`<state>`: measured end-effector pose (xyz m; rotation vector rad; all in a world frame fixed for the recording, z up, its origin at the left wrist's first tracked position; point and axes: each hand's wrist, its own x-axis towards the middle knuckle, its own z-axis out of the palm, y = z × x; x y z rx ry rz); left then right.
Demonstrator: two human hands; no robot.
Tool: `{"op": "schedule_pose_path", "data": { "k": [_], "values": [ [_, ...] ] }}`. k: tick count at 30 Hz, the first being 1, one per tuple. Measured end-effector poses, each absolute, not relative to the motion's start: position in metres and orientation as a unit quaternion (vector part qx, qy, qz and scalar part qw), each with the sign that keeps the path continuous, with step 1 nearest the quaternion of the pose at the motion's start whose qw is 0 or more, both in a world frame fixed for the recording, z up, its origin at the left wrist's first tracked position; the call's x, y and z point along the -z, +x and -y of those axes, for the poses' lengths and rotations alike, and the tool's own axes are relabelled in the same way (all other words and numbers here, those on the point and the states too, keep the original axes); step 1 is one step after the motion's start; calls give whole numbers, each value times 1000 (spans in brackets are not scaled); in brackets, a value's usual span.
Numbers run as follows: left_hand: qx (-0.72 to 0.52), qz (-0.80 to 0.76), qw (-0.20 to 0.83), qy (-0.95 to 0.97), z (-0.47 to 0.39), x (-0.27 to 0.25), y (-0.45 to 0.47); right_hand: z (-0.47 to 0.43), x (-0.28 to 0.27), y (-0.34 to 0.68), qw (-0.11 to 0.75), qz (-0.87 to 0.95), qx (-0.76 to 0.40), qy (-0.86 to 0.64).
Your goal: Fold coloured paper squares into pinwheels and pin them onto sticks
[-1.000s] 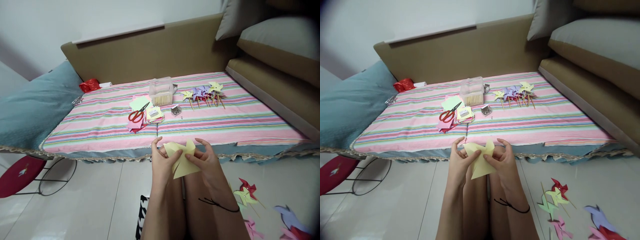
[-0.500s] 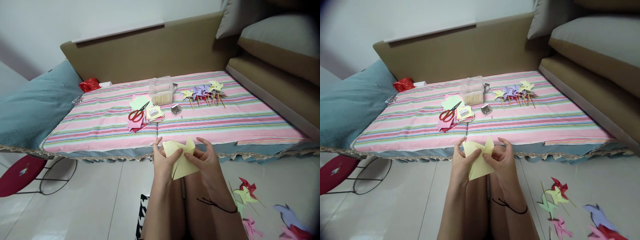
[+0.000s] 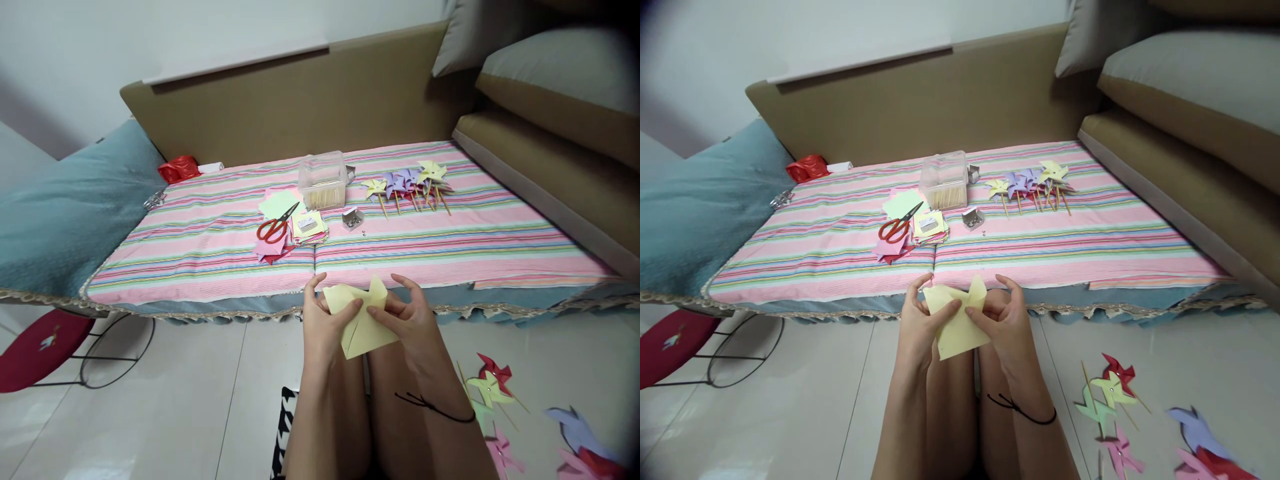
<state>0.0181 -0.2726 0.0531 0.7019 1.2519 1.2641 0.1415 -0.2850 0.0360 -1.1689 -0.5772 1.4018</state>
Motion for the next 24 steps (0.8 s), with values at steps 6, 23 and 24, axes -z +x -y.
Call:
{"op": "schedule_pose_path", "data": {
  "k": [6, 23, 24],
  "values": [
    [-546, -541, 563, 303, 272, -52, 20, 285, -34, 142, 577, 248, -596, -501],
    [-520, -535, 590, 308, 274, -54, 18, 284, -30, 140, 584, 242, -583, -511],
    [-519, -536, 588, 311, 274, -54, 18, 284, -30, 140, 580, 246, -586, -510]
  ]
}}
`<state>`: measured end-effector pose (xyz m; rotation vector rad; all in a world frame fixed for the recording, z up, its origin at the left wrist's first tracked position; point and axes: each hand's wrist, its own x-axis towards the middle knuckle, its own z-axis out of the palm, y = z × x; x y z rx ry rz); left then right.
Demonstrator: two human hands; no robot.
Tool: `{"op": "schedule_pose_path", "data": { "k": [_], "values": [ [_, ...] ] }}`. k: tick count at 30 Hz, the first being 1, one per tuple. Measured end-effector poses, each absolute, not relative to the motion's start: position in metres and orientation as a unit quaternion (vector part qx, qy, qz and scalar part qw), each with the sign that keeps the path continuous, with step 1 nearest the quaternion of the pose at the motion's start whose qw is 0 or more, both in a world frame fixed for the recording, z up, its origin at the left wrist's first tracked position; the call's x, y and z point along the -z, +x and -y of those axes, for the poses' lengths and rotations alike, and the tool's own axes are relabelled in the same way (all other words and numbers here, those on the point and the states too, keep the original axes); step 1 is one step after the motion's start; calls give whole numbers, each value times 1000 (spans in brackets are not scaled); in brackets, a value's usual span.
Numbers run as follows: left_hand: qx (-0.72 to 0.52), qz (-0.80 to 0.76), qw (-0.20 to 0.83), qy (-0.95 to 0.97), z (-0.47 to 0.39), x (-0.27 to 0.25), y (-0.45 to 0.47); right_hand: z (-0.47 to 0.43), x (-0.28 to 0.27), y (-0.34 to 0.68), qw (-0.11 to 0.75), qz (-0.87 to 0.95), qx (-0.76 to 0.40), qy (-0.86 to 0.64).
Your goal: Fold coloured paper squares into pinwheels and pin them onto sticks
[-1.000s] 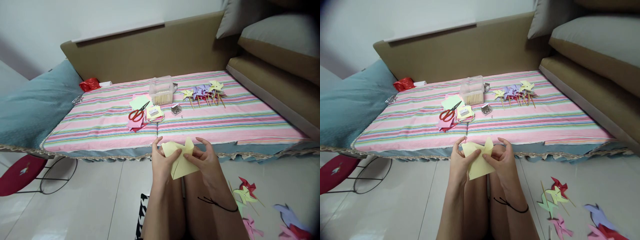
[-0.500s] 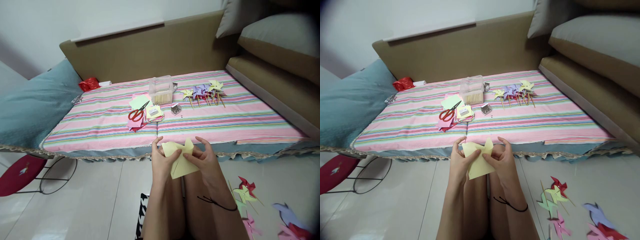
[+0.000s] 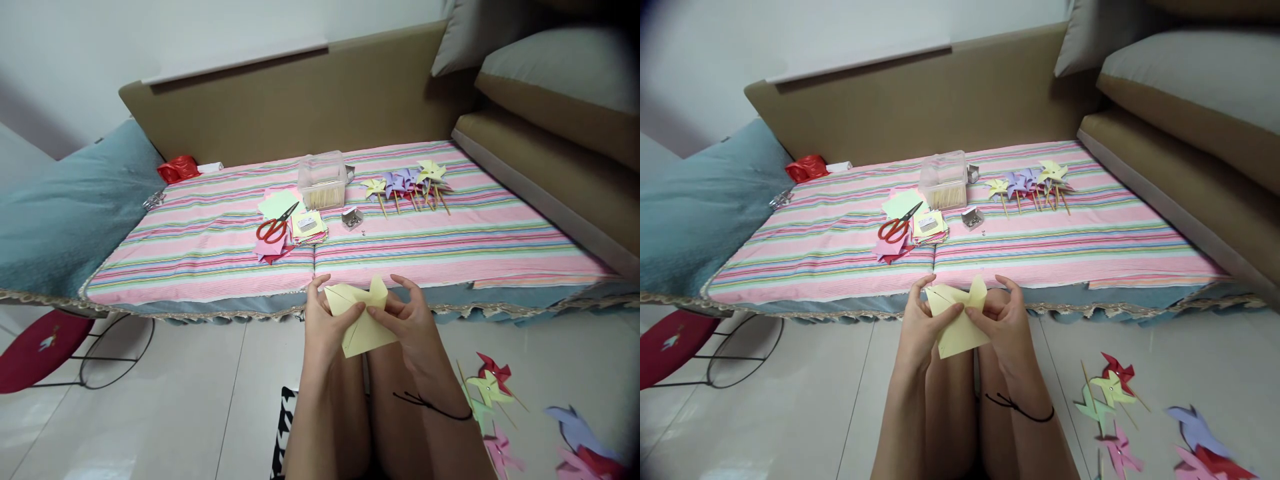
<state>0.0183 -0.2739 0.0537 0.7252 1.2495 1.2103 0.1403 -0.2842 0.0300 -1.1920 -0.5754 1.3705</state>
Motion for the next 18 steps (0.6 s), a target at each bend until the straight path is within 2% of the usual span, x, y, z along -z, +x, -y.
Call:
{"op": "schedule_pose_path", "data": {
  "k": [13, 18],
  "values": [
    [-510, -534, 588, 330, 276, -57, 17, 286, -32, 144, 571, 255, -596, -504],
    [-563, -513, 570, 308, 271, -54, 12, 283, -29, 146, 594, 227, -562, -530]
  ]
}}
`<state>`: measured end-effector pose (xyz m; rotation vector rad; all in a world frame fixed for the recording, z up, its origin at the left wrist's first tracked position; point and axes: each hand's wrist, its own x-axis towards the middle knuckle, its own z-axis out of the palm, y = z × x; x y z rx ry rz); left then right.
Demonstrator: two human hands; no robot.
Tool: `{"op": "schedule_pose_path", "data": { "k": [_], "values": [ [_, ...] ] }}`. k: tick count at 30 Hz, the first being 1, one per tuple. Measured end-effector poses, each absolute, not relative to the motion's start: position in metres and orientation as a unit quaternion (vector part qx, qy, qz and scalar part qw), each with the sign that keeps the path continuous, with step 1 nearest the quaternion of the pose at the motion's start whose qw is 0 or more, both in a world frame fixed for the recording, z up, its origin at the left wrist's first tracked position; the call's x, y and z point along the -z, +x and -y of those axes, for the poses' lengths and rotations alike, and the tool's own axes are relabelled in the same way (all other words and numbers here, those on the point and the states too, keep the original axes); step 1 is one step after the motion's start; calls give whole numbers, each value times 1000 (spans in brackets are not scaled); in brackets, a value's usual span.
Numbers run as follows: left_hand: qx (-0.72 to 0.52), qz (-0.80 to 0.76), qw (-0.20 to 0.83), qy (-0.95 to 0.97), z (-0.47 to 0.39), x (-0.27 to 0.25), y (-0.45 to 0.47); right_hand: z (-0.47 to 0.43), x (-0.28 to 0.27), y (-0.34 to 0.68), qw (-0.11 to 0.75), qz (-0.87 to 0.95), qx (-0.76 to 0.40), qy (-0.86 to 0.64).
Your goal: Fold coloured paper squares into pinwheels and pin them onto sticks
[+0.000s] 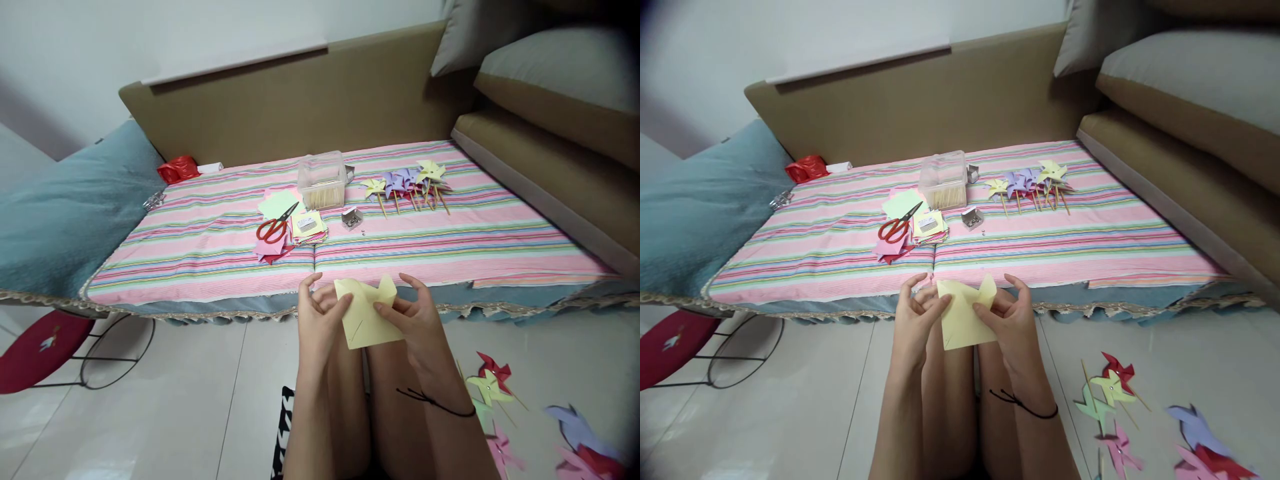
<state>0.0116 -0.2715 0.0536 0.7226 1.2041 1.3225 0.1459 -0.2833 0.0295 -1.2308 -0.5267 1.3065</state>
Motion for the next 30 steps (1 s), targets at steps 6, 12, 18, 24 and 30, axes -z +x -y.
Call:
{"op": "schedule_pose_path", "data": {
  "k": [6, 12, 18, 24, 30],
  "values": [
    [-597, -486, 529, 357, 268, -46, 2, 282, -28, 146, 609, 209, -554, -528],
    [-561, -455, 524, 451, 274, -53, -2, 281, -25, 145, 622, 198, -546, -525],
    [-536, -429, 558, 466, 275, -54, -2, 281, -26, 145, 624, 200, -547, -520],
    [-574, -437, 573, 388, 270, -44, 5, 283, -31, 141, 626, 211, -555, -506],
    [-524, -441, 658, 314, 272, -47, 8, 284, -32, 141, 623, 226, -564, -493]
  ]
}}
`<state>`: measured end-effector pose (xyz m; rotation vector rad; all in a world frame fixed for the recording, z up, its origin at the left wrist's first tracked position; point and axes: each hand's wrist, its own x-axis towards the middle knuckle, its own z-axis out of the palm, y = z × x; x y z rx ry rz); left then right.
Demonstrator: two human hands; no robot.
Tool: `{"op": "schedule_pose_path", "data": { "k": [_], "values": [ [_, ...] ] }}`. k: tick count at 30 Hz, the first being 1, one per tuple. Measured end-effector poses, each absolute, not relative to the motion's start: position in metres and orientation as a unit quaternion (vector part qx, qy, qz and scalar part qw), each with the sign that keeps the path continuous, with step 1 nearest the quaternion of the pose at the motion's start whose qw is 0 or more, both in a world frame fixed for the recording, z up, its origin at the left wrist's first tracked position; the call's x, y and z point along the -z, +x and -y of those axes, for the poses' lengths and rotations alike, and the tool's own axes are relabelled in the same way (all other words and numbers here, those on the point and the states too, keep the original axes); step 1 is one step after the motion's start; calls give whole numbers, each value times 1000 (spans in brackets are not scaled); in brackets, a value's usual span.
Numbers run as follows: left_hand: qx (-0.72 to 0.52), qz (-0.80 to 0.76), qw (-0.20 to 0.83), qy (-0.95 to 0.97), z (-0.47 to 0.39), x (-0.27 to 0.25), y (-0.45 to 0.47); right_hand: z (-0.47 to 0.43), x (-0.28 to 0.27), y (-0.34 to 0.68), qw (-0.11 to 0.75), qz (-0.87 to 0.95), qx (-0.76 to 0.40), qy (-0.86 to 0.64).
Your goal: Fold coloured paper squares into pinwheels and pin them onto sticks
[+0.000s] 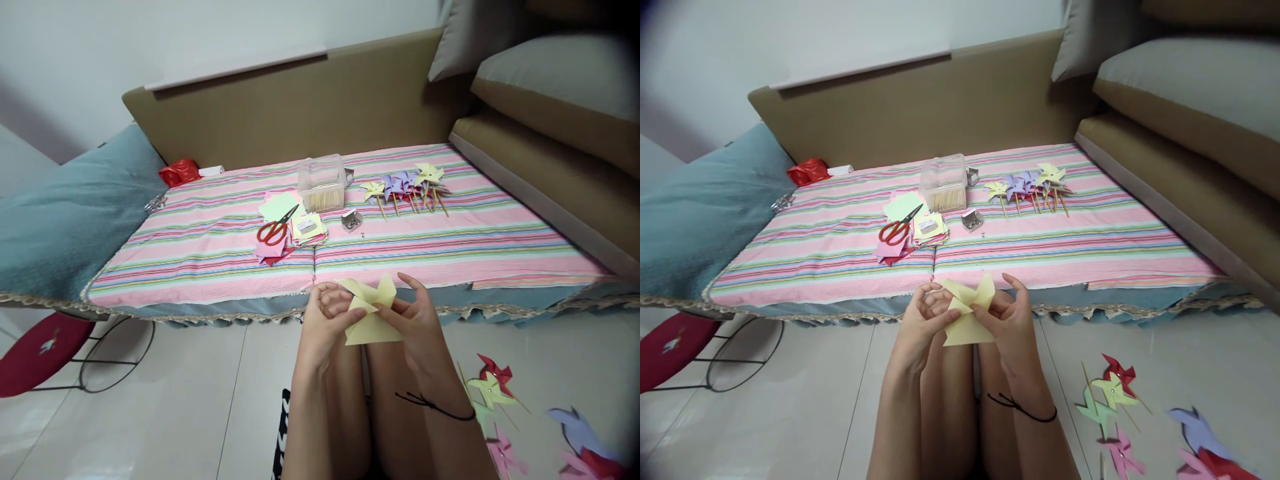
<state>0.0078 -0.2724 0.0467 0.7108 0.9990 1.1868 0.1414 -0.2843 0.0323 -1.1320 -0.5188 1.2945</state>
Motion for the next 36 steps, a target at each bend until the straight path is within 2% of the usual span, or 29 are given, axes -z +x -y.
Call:
{"op": "schedule_pose_path", "data": {
  "k": [6, 36],
  "values": [
    [-490, -454, 673, 316, 273, -47, 7, 285, -33, 142, 613, 233, -584, -478],
    [-510, -503, 621, 319, 275, -45, 15, 284, -28, 139, 598, 248, -574, -502]
  ]
}}
